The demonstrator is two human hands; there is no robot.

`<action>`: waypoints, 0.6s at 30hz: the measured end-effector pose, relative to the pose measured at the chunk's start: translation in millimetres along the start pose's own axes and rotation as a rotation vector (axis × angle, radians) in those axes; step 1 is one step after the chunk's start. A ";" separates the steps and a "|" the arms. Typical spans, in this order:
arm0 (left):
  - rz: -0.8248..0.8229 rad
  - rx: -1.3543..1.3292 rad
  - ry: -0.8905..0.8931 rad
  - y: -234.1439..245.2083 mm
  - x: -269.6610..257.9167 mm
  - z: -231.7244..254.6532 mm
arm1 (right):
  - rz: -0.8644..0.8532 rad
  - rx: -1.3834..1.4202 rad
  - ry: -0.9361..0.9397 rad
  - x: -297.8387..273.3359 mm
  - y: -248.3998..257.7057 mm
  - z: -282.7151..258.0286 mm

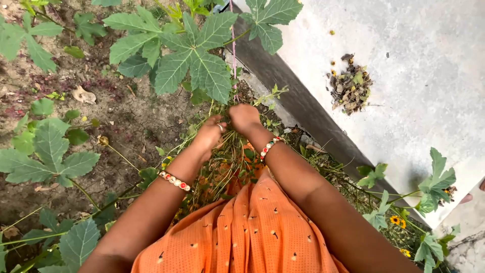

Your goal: Picking seeds and yellow flowers from plants in a garden.

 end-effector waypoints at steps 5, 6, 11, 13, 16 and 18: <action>-0.033 -0.190 0.011 8.6 14.7 -0.4 | 0.136 0.446 -0.124 -23.3 15.0 8.3; -0.049 -0.269 0.034 7.7 13.2 1.8 | 0.195 0.512 -0.110 -22.7 7.5 14.2; -0.039 -0.202 0.014 3.4 13.8 4.5 | 0.315 0.647 -0.149 -44.2 0.5 24.2; -0.043 -0.180 0.002 1.7 13.1 7.4 | 0.387 0.661 -0.148 -48.1 0.2 25.1; -0.060 -0.149 -0.028 0.8 14.6 10.4 | 0.450 0.874 -0.113 -46.5 -4.4 21.6; -0.099 -0.204 -0.044 -1.2 16.3 14.3 | 0.539 0.972 -0.124 -50.5 6.8 20.3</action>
Point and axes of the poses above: each hand's wrist, its own x-axis towards the middle knuckle, its own y-axis out of the back of the hand, z = x × y, the point moved 9 cm from there along x, towards the middle knuckle, and after that the axes turned 5 degrees about y, right-handed, at the moved point
